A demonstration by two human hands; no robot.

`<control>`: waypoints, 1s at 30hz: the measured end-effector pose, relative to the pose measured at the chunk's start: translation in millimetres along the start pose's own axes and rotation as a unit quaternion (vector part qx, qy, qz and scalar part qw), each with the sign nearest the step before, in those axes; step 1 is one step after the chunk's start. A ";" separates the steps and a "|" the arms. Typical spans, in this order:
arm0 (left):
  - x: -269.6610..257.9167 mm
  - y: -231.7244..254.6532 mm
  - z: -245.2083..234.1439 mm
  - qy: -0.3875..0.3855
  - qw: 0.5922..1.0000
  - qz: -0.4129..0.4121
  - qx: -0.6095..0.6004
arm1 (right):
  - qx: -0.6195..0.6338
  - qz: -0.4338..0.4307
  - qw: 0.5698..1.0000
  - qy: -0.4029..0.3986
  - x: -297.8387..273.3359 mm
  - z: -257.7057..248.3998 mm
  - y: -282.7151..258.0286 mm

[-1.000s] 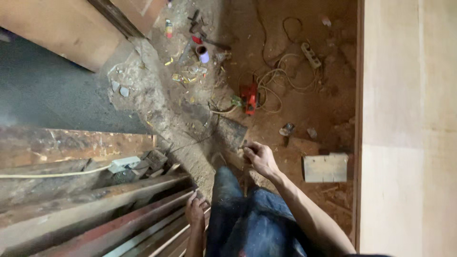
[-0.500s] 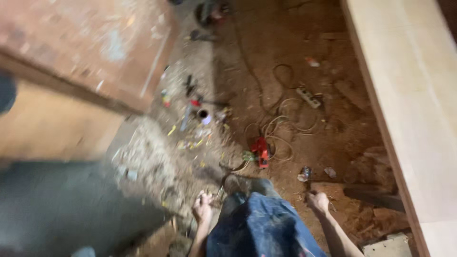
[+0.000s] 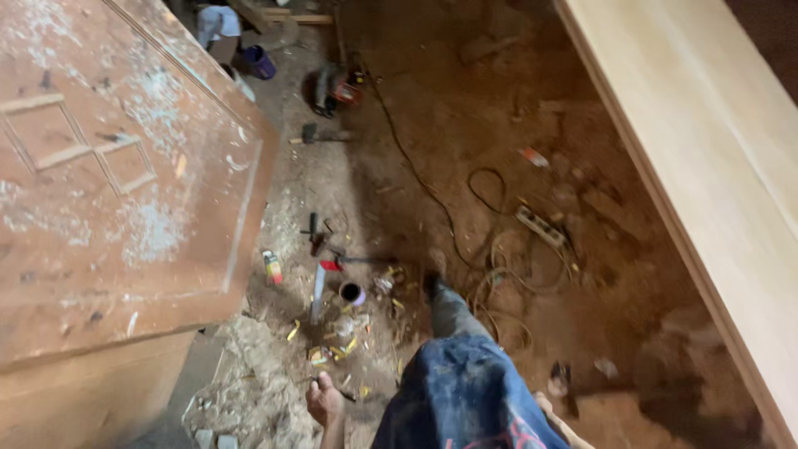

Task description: The person positions a large wooden plank on a workbench, then uses a pencil to draw lines along the edges and across the surface. The person repeatedly repositions the plank to access different sides while marking.

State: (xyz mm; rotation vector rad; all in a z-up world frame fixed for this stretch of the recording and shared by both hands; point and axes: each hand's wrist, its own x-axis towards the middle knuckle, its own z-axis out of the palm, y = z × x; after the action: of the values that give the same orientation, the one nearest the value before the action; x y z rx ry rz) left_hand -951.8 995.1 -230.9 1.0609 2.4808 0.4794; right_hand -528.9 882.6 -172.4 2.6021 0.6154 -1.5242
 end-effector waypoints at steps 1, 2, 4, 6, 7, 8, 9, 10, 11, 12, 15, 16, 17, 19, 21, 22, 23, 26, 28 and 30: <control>22.5 17.8 14.1 -0.023 0.999 -0.031 -0.008 | -0.011 -0.010 1.000 0.004 18.9 -12.7 -31.6; 46.5 36.8 24.2 -0.050 0.996 -0.066 -0.017 | -0.028 -0.021 0.999 0.011 46.6 -35.0 -77.1; 76.9 62.3 35.5 -0.109 0.990 -0.090 -0.014 | -0.066 -0.072 0.994 0.049 94.4 -81.8 -159.8; 123.2 121.8 69.1 -0.063 0.963 0.236 0.111 | -0.111 -0.143 0.978 0.101 141.0 -122.8 -223.2; 140.5 150.8 82.0 -0.063 0.985 0.154 0.045 | -0.132 -0.186 0.963 0.145 156.7 -143.5 -259.5; 165.1 182.8 102.4 -0.111 0.992 -0.053 -0.027 | -0.134 -0.233 0.943 0.195 183.8 -167.9 -305.5; 186.2 217.7 119.7 -0.123 0.991 -0.056 -0.012 | -0.119 -0.271 0.925 0.238 210.0 -191.1 -346.4; 209.6 248.7 134.0 -0.128 0.992 -0.023 -0.001 | -0.058 -0.269 0.937 0.216 234.8 -211.8 -387.6; 234.5 276.7 148.5 -0.129 0.992 0.009 0.009 | 0.022 -0.267 0.945 0.188 256.3 -230.9 -429.9; 256.4 300.2 164.6 -0.135 0.990 0.035 0.021 | 0.096 -0.263 0.948 0.152 274.0 -244.2 -464.2; 322.8 358.1 214.2 -0.147 0.986 0.075 0.012 | 0.241 -0.235 0.937 0.093 328.3 -264.0 -558.5; 352.2 379.6 232.9 -0.149 0.985 0.092 -0.001 | 0.300 -0.215 0.925 0.090 348.0 -263.0 -591.4; 378.0 401.2 251.5 -0.146 0.985 0.085 -0.029 | 0.286 -0.209 0.932 0.079 366.0 -262.3 -619.6; 427.9 445.5 278.3 -0.141 0.984 0.075 -0.078 | 0.265 -0.190 0.944 0.056 397.1 -257.1 -667.3; 506.0 487.5 307.6 -0.146 0.980 0.113 -0.079 | 0.246 -0.174 0.952 0.050 432.0 -236.7 -726.0; 505.4 496.1 308.7 -0.157 0.979 0.107 -0.074 | 0.217 -0.152 0.964 0.037 437.2 -234.0 -732.4; 517.2 513.6 313.8 -0.165 0.979 0.098 -0.071 | 0.170 -0.179 0.969 0.029 450.6 -233.5 -752.7; 576.3 572.5 332.4 -0.206 0.975 0.076 -0.040 | 0.123 -0.162 0.979 0.008 484.8 -211.9 -824.9; 604.4 607.5 346.5 -0.255 0.962 0.023 -0.091 | 0.127 -0.140 0.982 -0.021 506.0 -197.5 -877.5; 630.7 636.3 370.9 -0.271 0.954 0.007 -0.131 | 0.036 -0.145 0.988 -0.041 541.6 -184.6 -927.6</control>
State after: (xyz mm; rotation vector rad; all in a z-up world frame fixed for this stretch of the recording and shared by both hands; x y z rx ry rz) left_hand -786.7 1935.1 -401.7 0.9475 1.8719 0.4357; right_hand -486.5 1946.5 -405.1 2.5740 0.9851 -1.7532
